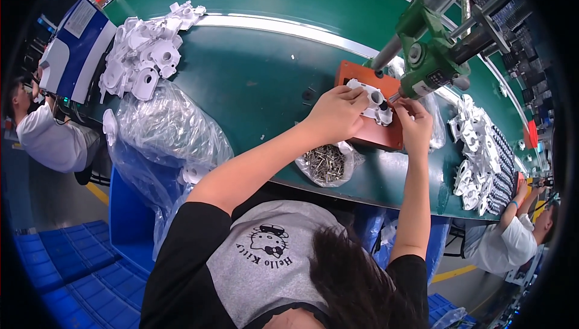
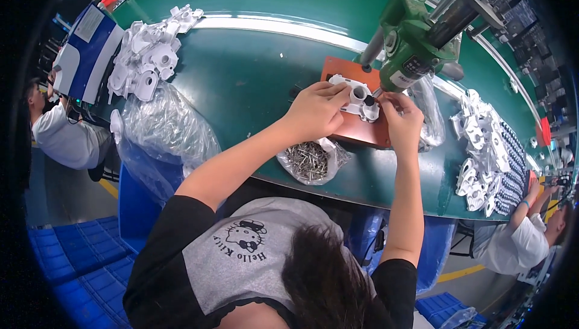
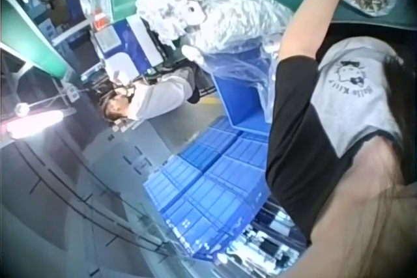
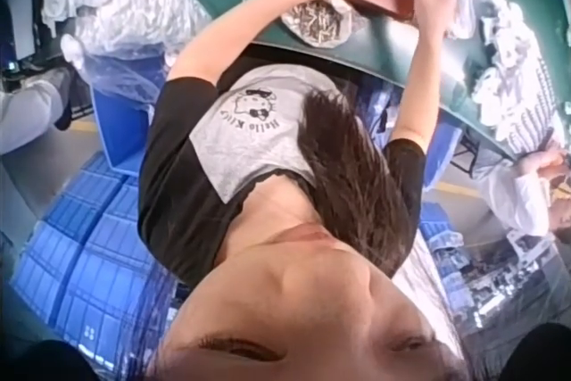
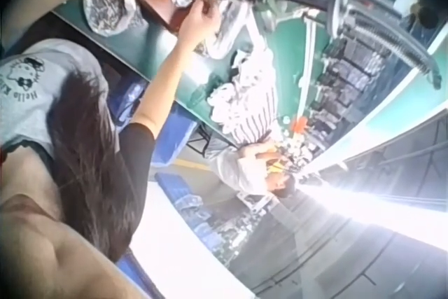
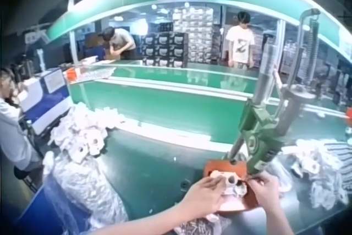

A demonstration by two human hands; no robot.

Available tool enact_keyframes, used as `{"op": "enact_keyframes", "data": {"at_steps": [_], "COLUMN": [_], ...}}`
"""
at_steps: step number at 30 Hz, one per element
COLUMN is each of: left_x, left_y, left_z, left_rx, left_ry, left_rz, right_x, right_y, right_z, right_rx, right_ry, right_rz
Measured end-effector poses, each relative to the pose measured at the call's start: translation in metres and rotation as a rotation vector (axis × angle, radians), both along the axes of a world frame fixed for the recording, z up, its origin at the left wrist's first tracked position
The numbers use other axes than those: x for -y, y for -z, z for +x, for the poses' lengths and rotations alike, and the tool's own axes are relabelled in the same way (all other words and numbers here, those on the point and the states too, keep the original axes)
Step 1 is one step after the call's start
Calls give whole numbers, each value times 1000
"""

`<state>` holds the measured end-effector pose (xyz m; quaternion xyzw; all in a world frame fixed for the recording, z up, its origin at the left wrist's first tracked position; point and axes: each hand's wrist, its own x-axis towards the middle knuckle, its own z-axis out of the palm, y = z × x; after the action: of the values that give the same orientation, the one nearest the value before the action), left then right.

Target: Assembling small white plastic components using a manual press at a factory workstation.

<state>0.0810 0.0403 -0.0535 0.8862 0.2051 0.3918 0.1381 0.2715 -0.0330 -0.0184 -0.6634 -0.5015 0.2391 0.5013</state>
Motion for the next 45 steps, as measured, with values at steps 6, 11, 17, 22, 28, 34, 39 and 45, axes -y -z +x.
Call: {"op": "enact_keyframes", "data": {"at_steps": [6,11,17,22,28,34,39,45], "left_x": [1,-1,0,1,0,-1,1,1], "left_y": [-3,1,1,1,2,1,0,2], "left_z": [1,1,1,0,1,2,1,3], "left_rx": [52,57,15,3,-8,3,0,2], "left_ry": [3,-21,-27,-29,-37,-41,-42,-47], "left_rz": [54,49,37,32,25,25,6,47], "right_x": [-8,-13,-9,-8,-8,-8,16,27], "right_y": [14,13,13,13,12,9,19,20], "right_z": [-1,-4,-2,-3,0,3,-3,-15], "right_rx": [131,178,142,63,-26,176,525,721], "right_ry": [71,32,37,19,25,-80,-236,-106], "right_rz": [47,81,82,69,-21,8,19,-36]}}
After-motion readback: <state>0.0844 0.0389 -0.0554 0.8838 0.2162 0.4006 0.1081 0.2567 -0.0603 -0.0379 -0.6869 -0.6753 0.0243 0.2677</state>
